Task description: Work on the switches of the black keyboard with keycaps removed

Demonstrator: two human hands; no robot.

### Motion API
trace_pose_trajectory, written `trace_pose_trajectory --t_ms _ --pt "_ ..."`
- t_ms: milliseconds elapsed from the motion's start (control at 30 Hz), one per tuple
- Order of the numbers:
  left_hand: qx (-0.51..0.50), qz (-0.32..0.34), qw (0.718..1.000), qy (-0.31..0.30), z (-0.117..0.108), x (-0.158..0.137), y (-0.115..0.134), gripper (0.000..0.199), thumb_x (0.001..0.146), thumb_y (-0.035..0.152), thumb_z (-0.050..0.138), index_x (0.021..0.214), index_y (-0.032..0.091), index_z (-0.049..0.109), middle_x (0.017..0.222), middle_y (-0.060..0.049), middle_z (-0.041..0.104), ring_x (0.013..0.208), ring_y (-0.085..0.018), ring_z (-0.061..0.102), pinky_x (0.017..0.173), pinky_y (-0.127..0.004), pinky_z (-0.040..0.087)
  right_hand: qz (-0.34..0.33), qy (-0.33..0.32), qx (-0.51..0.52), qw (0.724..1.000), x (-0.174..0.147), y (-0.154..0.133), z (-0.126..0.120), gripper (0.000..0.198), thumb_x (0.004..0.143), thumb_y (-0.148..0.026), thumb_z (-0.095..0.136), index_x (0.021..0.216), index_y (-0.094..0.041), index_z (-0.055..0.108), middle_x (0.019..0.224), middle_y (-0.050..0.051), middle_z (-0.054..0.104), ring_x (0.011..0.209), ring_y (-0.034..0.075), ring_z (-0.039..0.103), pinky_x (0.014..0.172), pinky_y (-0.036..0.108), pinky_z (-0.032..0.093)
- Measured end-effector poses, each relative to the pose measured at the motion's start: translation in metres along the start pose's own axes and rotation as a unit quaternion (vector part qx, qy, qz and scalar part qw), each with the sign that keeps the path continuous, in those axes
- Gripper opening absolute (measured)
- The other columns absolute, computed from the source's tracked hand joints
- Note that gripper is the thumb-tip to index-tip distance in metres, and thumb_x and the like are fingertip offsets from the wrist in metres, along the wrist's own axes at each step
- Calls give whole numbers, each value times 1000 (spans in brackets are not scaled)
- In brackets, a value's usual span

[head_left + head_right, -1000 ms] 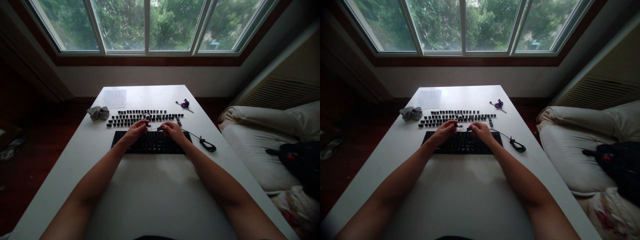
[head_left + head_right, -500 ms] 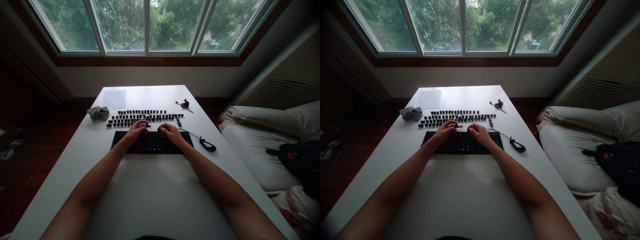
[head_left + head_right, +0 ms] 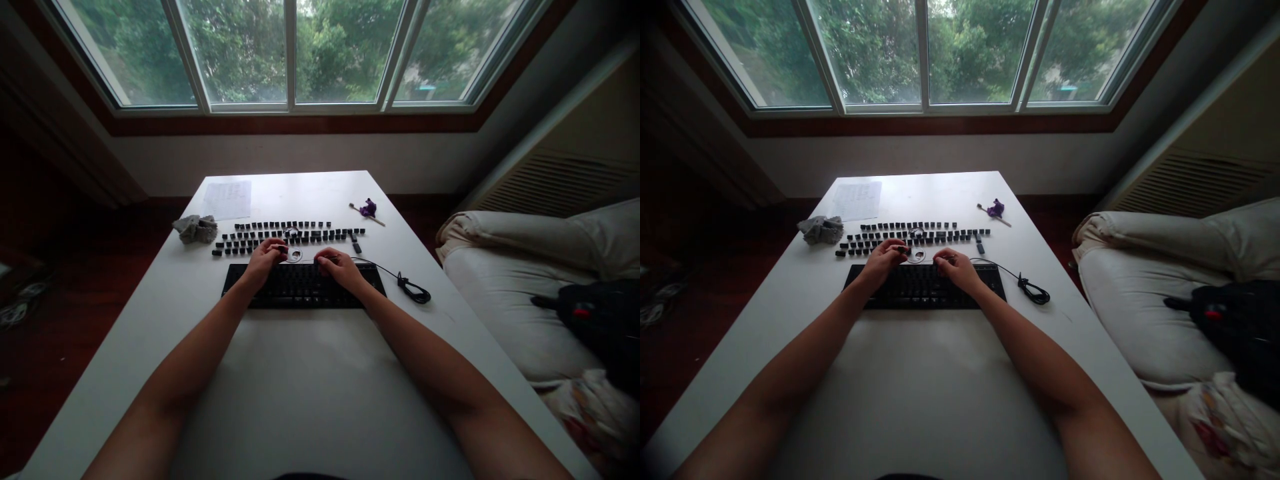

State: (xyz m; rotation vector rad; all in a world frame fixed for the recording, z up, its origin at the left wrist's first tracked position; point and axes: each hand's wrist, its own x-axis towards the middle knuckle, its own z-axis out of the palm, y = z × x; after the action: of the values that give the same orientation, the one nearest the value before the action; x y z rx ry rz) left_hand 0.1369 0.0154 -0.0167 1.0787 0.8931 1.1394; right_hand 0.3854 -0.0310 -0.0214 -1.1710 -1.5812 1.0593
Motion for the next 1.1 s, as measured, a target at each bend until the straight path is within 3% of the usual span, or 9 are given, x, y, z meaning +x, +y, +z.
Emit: trace_pose_trajectory --t_ms 400,667,800,1000,1100 --pt "41 30 999 19 -6 1 -2 31 83 36 70 108 17 69 84 -1 65 65 -7 59 65 -20 48 0 -3 1 1000 1 3 -2 29 88 -44 62 98 -18 69 69 2 67 58 15 61 59 27 49" --pt "201 98 975 -9 -7 6 -3 31 79 26 72 109 18 68 94 -5 72 67 -12 64 68 -26 50 3 4 6 1000 0 4 -1 29 87 -44 62 98 -18 68 69 1 67 58 15 61 59 27 50" --pt "365 148 919 11 -10 13 4 26 83 24 67 109 23 70 94 -3 72 79 -17 66 78 -30 51 2 2 7 1000 0 8 -2 30 88 -45 62 99 -17 68 69 2 66 59 15 62 58 26 50" --pt "584 227 779 -21 -5 26 11 21 81 21 66 101 26 74 110 -5 67 108 -26 58 99 -42 44 -12 -1 -16 1000 0 11 -1 29 90 -44 60 100 -18 68 69 1 66 59 15 62 58 26 49" --pt "626 223 746 -41 2 34 6 23 80 19 66 99 28 74 111 -5 67 112 -28 54 100 -44 42 -16 -3 -24 1000 -1 9 -1 29 91 -44 59 100 -18 68 69 1 66 58 15 62 59 26 49"
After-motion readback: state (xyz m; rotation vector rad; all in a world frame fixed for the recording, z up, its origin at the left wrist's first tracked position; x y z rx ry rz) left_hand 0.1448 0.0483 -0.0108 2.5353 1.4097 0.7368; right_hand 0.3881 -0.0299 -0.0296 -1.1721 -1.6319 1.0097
